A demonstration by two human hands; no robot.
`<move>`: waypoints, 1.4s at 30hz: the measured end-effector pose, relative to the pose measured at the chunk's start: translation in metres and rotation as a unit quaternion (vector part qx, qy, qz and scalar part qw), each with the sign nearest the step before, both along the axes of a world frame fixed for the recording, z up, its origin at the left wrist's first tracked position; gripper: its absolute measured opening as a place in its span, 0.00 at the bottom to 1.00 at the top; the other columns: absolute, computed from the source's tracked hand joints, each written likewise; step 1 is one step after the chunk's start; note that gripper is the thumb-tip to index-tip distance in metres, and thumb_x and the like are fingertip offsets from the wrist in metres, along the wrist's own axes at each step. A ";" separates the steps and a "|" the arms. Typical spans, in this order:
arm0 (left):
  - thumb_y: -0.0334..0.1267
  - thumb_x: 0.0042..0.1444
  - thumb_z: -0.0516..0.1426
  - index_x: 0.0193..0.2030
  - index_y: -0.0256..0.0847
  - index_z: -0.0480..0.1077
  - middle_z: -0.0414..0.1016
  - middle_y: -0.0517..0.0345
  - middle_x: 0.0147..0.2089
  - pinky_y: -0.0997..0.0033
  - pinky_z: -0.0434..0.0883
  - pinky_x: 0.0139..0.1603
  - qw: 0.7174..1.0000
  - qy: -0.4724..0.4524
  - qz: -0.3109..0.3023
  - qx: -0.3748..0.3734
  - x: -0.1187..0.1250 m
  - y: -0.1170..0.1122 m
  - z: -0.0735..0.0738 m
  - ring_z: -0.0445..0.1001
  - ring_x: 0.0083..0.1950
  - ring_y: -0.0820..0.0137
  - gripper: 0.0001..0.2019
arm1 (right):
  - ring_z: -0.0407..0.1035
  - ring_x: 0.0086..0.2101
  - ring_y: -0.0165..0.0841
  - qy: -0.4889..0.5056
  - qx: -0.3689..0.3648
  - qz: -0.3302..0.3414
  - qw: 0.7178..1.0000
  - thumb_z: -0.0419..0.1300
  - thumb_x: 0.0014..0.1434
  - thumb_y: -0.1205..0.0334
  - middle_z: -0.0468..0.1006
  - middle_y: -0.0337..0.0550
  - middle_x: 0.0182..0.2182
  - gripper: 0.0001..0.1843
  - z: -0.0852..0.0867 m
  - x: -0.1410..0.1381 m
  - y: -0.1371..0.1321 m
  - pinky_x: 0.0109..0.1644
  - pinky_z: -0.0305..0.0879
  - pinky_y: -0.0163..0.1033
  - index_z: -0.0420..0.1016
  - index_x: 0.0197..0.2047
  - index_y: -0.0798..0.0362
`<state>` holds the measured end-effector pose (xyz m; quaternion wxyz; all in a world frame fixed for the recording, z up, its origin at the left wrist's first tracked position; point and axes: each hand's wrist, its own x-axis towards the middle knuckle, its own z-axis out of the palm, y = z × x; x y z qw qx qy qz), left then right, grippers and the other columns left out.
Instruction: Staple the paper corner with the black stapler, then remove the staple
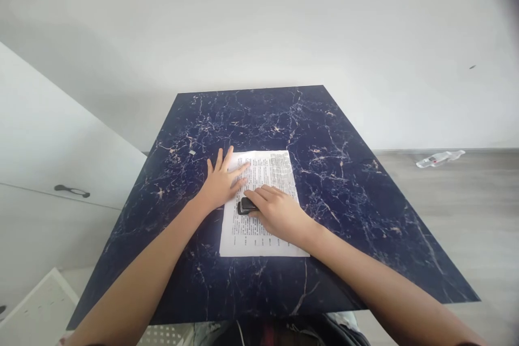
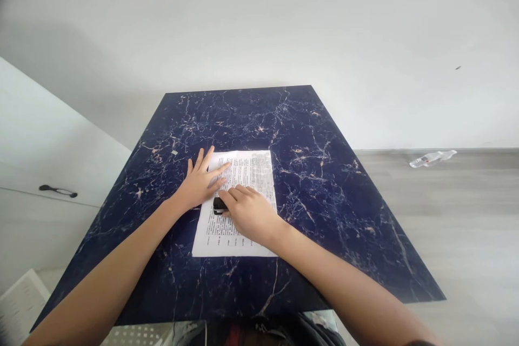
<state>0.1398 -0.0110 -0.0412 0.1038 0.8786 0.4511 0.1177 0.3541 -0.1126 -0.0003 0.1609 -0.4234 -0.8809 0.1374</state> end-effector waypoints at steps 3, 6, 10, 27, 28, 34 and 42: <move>0.50 0.73 0.49 0.75 0.59 0.61 0.41 0.51 0.83 0.12 0.40 0.69 1.000 0.011 -0.003 -0.003 -0.001 0.000 0.000 0.36 0.81 0.34 0.25 | 0.72 0.45 0.45 0.035 -0.032 0.017 0.999 0.65 0.67 0.64 0.79 0.51 0.46 0.23 0.004 0.011 0.006 0.49 0.71 0.50 0.67 0.63 0.55; 0.50 0.72 0.51 0.76 0.59 0.60 0.48 0.48 0.81 0.12 0.40 0.69 1.000 0.012 0.000 -0.003 -0.003 0.000 -0.001 0.40 0.81 0.34 0.26 | 0.71 0.50 0.44 0.072 -0.072 0.055 0.993 0.69 0.64 0.62 0.78 0.50 0.51 0.32 0.010 0.033 0.011 0.54 0.70 0.51 0.65 0.67 0.51; 0.52 0.71 0.51 0.76 0.56 0.60 0.50 0.48 0.81 0.13 0.39 0.69 0.999 0.026 0.022 0.011 -0.003 -0.002 0.000 0.41 0.80 0.32 0.28 | 0.70 0.44 0.39 0.082 -0.104 0.068 0.989 0.67 0.62 0.67 0.78 0.44 0.42 0.15 0.006 0.058 0.021 0.49 0.69 0.45 0.76 0.53 0.51; 0.53 0.73 0.46 0.79 0.48 0.52 0.44 0.54 0.82 0.19 0.37 0.74 0.996 0.067 0.038 -0.034 -0.003 0.000 0.005 0.37 0.82 0.42 0.31 | 0.68 0.21 0.28 0.303 -0.441 -0.002 0.845 0.54 0.74 0.42 0.81 0.43 0.30 0.30 0.004 0.088 0.035 0.26 0.68 0.35 0.71 0.68 0.53; 0.53 0.73 0.46 0.79 0.48 0.52 0.44 0.54 0.82 0.19 0.36 0.74 0.997 0.064 0.037 -0.037 -0.003 0.000 0.005 0.37 0.82 0.42 0.31 | 0.71 0.22 0.28 0.322 -0.496 0.009 0.806 0.53 0.74 0.42 0.83 0.47 0.35 0.31 0.003 0.088 0.034 0.25 0.70 0.35 0.68 0.71 0.52; 0.54 0.73 0.45 0.79 0.47 0.52 0.43 0.53 0.83 0.18 0.36 0.74 0.997 0.053 0.034 -0.050 -0.002 -0.001 0.009 0.37 0.82 0.42 0.32 | 0.84 0.36 0.39 0.362 -0.599 0.025 0.714 0.57 0.74 0.49 0.63 0.60 0.71 0.29 -0.008 0.080 0.029 0.29 0.81 0.38 0.66 0.73 0.48; 0.56 0.72 0.45 0.79 0.49 0.52 0.45 0.54 0.82 0.22 0.33 0.75 0.997 0.039 0.031 -0.056 -0.003 0.000 0.009 0.36 0.82 0.43 0.32 | 0.81 0.49 0.45 0.372 -0.619 0.041 0.691 0.57 0.75 0.54 0.62 0.58 0.72 0.26 -0.010 0.082 0.033 0.51 0.82 0.46 0.68 0.72 0.51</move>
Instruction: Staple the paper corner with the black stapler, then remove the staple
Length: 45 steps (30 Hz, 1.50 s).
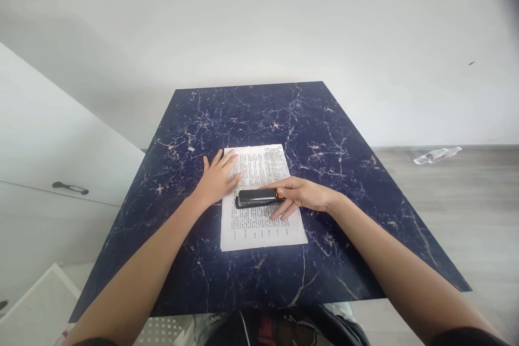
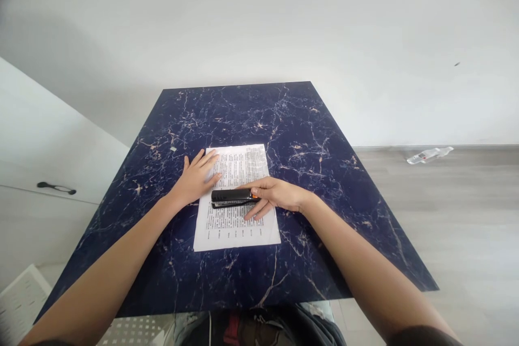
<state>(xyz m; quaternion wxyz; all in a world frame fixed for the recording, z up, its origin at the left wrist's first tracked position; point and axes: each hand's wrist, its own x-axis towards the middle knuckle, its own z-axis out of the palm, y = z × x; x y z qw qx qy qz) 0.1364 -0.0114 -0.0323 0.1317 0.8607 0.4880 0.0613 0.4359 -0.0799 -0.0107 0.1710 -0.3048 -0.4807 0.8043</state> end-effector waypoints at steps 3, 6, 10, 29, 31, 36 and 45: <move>0.56 0.72 0.45 0.79 0.49 0.51 0.45 0.54 0.82 0.21 0.34 0.75 1.000 -0.001 0.000 -0.001 0.000 0.000 0.001 0.36 0.82 0.44 0.32 | 0.79 0.53 0.47 0.032 -0.017 0.017 0.999 0.57 0.75 0.57 0.63 0.59 0.71 0.27 -0.003 0.005 0.002 0.58 0.79 0.51 0.65 0.73 0.52; 0.56 0.73 0.45 0.79 0.50 0.51 0.44 0.55 0.82 0.21 0.34 0.75 1.000 0.001 0.001 0.001 -0.001 0.000 0.000 0.36 0.83 0.45 0.32 | 0.78 0.54 0.47 0.055 -0.032 0.029 0.998 0.57 0.72 0.64 0.67 0.58 0.69 0.29 -0.007 0.008 0.004 0.62 0.75 0.55 0.63 0.74 0.53; 0.56 0.73 0.46 0.79 0.50 0.51 0.45 0.55 0.82 0.23 0.34 0.75 1.000 0.001 -0.001 0.005 -0.001 0.000 0.000 0.36 0.82 0.45 0.32 | 0.80 0.52 0.46 0.045 -0.021 0.020 0.999 0.53 0.70 0.68 0.70 0.58 0.67 0.30 -0.012 0.009 0.005 0.59 0.77 0.55 0.64 0.73 0.55; 0.56 0.72 0.46 0.79 0.50 0.51 0.45 0.56 0.82 0.25 0.32 0.76 1.000 -0.006 -0.001 0.002 0.000 0.000 -0.001 0.37 0.82 0.45 0.32 | 0.82 0.48 0.46 0.014 0.022 0.019 0.999 0.54 0.68 0.66 0.70 0.58 0.67 0.31 -0.011 0.007 0.004 0.46 0.84 0.48 0.66 0.73 0.54; 0.56 0.73 0.45 0.79 0.50 0.51 0.45 0.56 0.82 0.25 0.31 0.76 1.000 -0.008 -0.002 0.002 -0.001 0.000 -0.001 0.36 0.82 0.45 0.32 | 0.82 0.48 0.46 0.010 0.029 0.022 0.999 0.54 0.68 0.66 0.71 0.59 0.66 0.30 -0.011 0.006 0.005 0.44 0.85 0.48 0.66 0.72 0.54; 0.57 0.72 0.45 0.79 0.50 0.51 0.45 0.56 0.82 0.26 0.31 0.77 1.000 -0.011 -0.005 0.006 -0.002 0.001 -0.004 0.36 0.82 0.46 0.33 | 0.82 0.47 0.45 -0.002 0.033 0.011 0.999 0.52 0.70 0.65 0.73 0.59 0.64 0.28 -0.010 0.005 0.004 0.44 0.85 0.47 0.68 0.71 0.55; 0.56 0.72 0.45 0.79 0.50 0.51 0.44 0.56 0.82 0.24 0.32 0.76 1.000 -0.008 -0.004 0.005 -0.002 0.001 -0.004 0.36 0.82 0.45 0.32 | 0.82 0.48 0.46 0.014 0.014 0.010 1.000 0.53 0.68 0.66 0.75 0.58 0.63 0.30 -0.011 0.006 0.004 0.44 0.85 0.46 0.67 0.71 0.56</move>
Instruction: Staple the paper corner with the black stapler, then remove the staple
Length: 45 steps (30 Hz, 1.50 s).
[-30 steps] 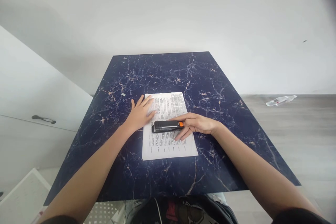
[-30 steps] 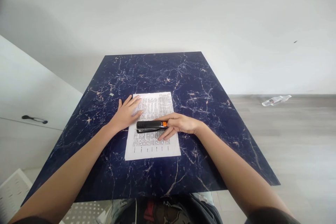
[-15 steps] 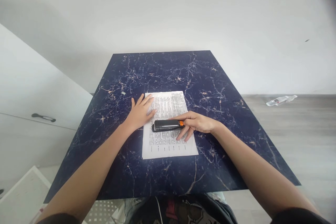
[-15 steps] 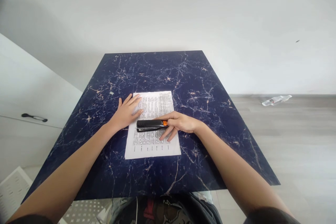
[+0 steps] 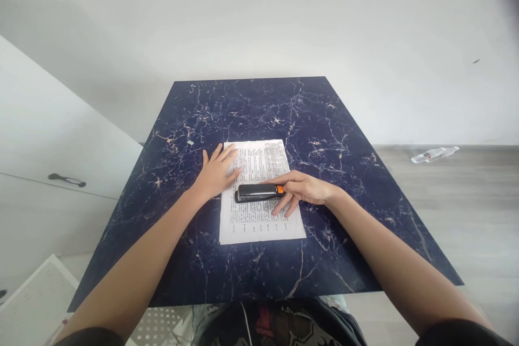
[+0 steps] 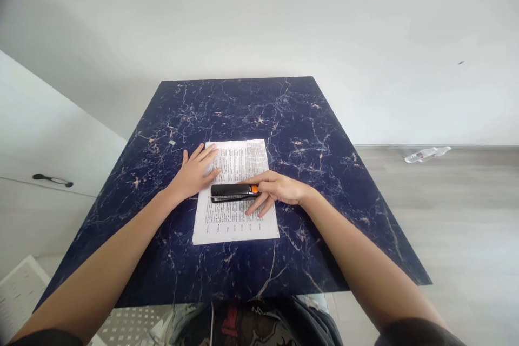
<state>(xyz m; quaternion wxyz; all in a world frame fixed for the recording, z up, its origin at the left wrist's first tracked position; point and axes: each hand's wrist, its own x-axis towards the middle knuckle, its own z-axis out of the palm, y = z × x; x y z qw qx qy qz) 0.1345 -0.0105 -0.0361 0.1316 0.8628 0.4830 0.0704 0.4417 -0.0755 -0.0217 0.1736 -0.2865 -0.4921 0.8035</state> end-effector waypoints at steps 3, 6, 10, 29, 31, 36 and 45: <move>0.57 0.72 0.45 0.79 0.50 0.51 0.44 0.57 0.82 0.24 0.31 0.76 1.000 -0.002 0.000 -0.001 0.000 0.000 0.001 0.36 0.82 0.45 0.32 | 0.81 0.48 0.46 -0.006 0.005 0.004 1.000 0.53 0.68 0.66 0.74 0.58 0.63 0.29 0.001 0.000 0.000 0.44 0.85 0.46 0.67 0.72 0.55; 0.57 0.72 0.45 0.79 0.50 0.51 0.45 0.56 0.82 0.25 0.31 0.76 1.000 -0.006 0.001 -0.003 0.001 0.000 0.001 0.36 0.82 0.45 0.33 | 0.81 0.49 0.45 -0.012 0.006 0.008 1.000 0.54 0.69 0.65 0.74 0.57 0.63 0.29 0.002 0.000 0.000 0.46 0.85 0.45 0.67 0.72 0.54; 0.56 0.72 0.45 0.79 0.51 0.51 0.44 0.57 0.82 0.25 0.31 0.76 1.000 -0.004 0.002 -0.006 0.001 -0.001 0.003 0.36 0.82 0.45 0.33 | 0.81 0.50 0.44 -0.014 -0.004 0.003 1.000 0.55 0.69 0.65 0.72 0.56 0.66 0.28 0.003 -0.001 0.000 0.47 0.84 0.44 0.69 0.71 0.53; 0.56 0.72 0.46 0.79 0.50 0.51 0.45 0.57 0.82 0.23 0.32 0.76 1.000 0.002 0.005 -0.006 0.002 0.001 0.001 0.37 0.82 0.45 0.33 | 0.79 0.26 0.34 -0.067 0.085 -0.019 0.994 0.49 0.72 0.58 0.84 0.47 0.30 0.29 0.007 -0.003 -0.004 0.32 0.79 0.38 0.70 0.70 0.59; 0.56 0.72 0.46 0.79 0.49 0.52 0.45 0.56 0.82 0.23 0.32 0.76 1.000 0.001 0.006 -0.004 0.002 0.001 0.001 0.37 0.82 0.45 0.33 | 0.70 0.19 0.29 -0.124 0.196 -0.060 0.971 0.53 0.72 0.51 0.82 0.43 0.26 0.28 0.010 -0.008 -0.006 0.27 0.72 0.35 0.75 0.66 0.58; 0.56 0.72 0.46 0.79 0.48 0.51 0.45 0.55 0.82 0.24 0.32 0.76 1.000 0.000 0.003 -0.004 0.001 0.000 0.000 0.36 0.82 0.45 0.33 | 0.76 0.33 0.35 -0.237 0.419 -0.136 0.866 0.74 0.55 0.47 0.85 0.46 0.43 0.26 0.009 -0.026 -0.012 0.38 0.71 0.40 0.84 0.55 0.48; 0.53 0.72 0.49 0.78 0.47 0.56 0.48 0.54 0.82 0.24 0.29 0.76 1.000 -0.016 0.008 -0.010 0.001 0.001 -0.002 0.38 0.82 0.44 0.31 | 0.69 0.31 0.36 -0.220 0.518 -0.178 0.807 0.71 0.60 0.53 0.83 0.42 0.33 0.09 0.012 -0.036 -0.018 0.39 0.67 0.45 0.86 0.41 0.47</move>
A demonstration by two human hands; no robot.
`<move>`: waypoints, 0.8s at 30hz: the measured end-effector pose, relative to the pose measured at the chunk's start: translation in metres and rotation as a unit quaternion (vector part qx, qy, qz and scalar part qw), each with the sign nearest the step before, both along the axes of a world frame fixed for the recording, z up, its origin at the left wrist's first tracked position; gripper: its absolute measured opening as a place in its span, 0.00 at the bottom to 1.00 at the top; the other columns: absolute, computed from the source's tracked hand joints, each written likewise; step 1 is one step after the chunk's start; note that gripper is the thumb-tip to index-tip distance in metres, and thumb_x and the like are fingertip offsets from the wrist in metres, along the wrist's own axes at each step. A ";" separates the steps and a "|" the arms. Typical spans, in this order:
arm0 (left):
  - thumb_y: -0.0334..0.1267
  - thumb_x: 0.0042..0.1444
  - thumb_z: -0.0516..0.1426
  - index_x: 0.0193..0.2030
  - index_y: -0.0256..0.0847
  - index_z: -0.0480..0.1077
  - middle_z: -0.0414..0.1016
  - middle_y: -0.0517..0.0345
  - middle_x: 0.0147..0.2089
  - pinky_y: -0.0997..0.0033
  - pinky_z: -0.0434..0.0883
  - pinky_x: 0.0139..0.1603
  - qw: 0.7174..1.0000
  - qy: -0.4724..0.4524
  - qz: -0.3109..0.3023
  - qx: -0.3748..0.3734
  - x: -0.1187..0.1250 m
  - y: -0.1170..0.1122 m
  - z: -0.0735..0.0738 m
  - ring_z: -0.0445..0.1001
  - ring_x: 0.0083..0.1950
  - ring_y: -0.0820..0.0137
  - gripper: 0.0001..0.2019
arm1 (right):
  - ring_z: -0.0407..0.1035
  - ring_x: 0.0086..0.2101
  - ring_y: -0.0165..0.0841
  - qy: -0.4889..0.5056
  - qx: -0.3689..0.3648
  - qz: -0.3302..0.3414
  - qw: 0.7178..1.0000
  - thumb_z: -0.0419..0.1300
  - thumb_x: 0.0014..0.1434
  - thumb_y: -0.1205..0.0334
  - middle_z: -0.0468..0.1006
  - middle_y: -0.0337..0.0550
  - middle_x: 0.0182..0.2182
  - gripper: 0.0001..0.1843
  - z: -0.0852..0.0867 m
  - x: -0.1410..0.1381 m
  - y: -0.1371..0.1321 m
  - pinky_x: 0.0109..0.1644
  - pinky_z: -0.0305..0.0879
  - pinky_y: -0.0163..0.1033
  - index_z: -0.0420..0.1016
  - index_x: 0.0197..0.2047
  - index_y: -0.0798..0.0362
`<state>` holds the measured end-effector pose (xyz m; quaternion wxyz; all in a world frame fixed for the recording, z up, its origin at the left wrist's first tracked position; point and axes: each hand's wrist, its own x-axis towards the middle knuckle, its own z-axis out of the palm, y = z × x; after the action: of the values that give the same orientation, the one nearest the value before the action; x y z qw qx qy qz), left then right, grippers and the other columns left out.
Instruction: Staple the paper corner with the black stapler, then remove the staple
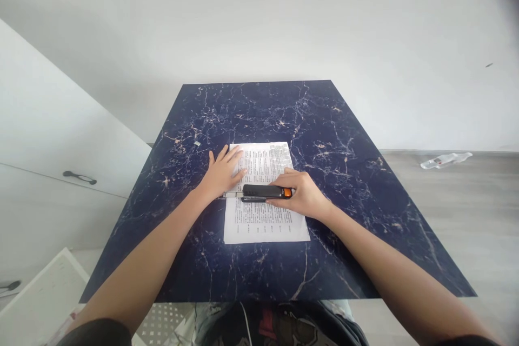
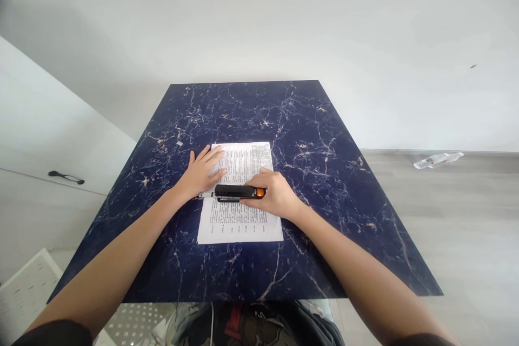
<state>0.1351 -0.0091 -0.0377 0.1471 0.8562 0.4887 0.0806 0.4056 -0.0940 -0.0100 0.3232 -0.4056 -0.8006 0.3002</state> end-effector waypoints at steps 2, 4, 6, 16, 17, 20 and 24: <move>0.51 0.73 0.47 0.76 0.46 0.59 0.50 0.52 0.81 0.24 0.28 0.75 1.000 -0.029 0.004 -0.005 -0.002 0.001 -0.001 0.39 0.82 0.45 0.29 | 0.68 0.31 0.35 0.032 0.034 -0.021 0.999 0.72 0.60 0.55 0.82 0.40 0.31 0.08 0.007 0.001 -0.002 0.38 0.67 0.45 0.85 0.41 0.47; 0.50 0.74 0.46 0.73 0.45 0.64 0.54 0.51 0.80 0.26 0.28 0.76 0.995 -0.096 0.022 -0.001 -0.003 0.001 0.000 0.41 0.82 0.48 0.26 | 0.68 0.32 0.35 0.047 0.082 -0.060 0.994 0.73 0.59 0.57 0.81 0.39 0.31 0.08 0.011 0.003 -0.004 0.38 0.68 0.45 0.84 0.42 0.47; 0.50 0.74 0.46 0.68 0.43 0.70 0.59 0.48 0.78 0.33 0.33 0.78 0.972 -0.225 0.063 0.000 -0.002 -0.001 0.005 0.47 0.81 0.51 0.24 | 0.69 0.35 0.37 0.053 0.149 -0.097 0.983 0.73 0.60 0.60 0.80 0.40 0.33 0.09 0.012 0.004 -0.004 0.41 0.70 0.47 0.83 0.45 0.46; 0.55 0.74 0.45 0.62 0.32 0.72 0.74 0.37 0.66 0.52 0.66 0.73 0.497 -0.716 0.160 -0.463 0.039 -0.034 0.032 0.69 0.71 0.53 0.29 | 0.73 0.40 0.38 -0.138 0.488 -0.089 0.857 0.65 0.61 0.81 0.83 0.45 0.40 0.23 0.007 -0.005 -0.018 0.43 0.71 0.47 0.77 0.58 0.55; 0.53 0.74 0.45 0.63 0.31 0.72 0.75 0.37 0.65 0.52 0.67 0.73 0.488 -0.717 0.158 -0.472 0.041 -0.035 0.032 0.69 0.71 0.53 0.28 | 0.73 0.41 0.37 -0.164 0.502 -0.076 0.846 0.66 0.62 0.80 0.83 0.45 0.40 0.21 0.008 -0.005 -0.019 0.44 0.71 0.46 0.77 0.57 0.56; 0.50 0.74 0.48 0.63 0.29 0.71 0.75 0.35 0.63 0.54 0.69 0.71 0.473 -0.725 0.146 -0.479 0.041 -0.035 0.031 0.70 0.70 0.53 0.26 | 0.74 0.43 0.35 -0.224 0.522 -0.048 0.822 0.66 0.65 0.77 0.84 0.41 0.41 0.18 0.009 -0.003 -0.021 0.46 0.71 0.45 0.79 0.56 0.53; 0.46 0.75 0.48 0.63 0.26 0.70 0.73 0.34 0.65 0.60 0.67 0.73 0.466 -0.733 0.142 -0.475 0.038 -0.032 0.025 0.72 0.69 0.56 0.24 | 0.74 0.40 0.33 -0.235 0.536 -0.053 0.809 0.66 0.66 0.76 0.84 0.38 0.39 0.17 0.011 -0.002 -0.019 0.44 0.71 0.42 0.80 0.55 0.50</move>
<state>0.1727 -0.0408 -0.0126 0.8222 0.2001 0.2798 0.4535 0.4032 -0.1127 0.0012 0.3066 -0.2680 -0.8632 -0.2982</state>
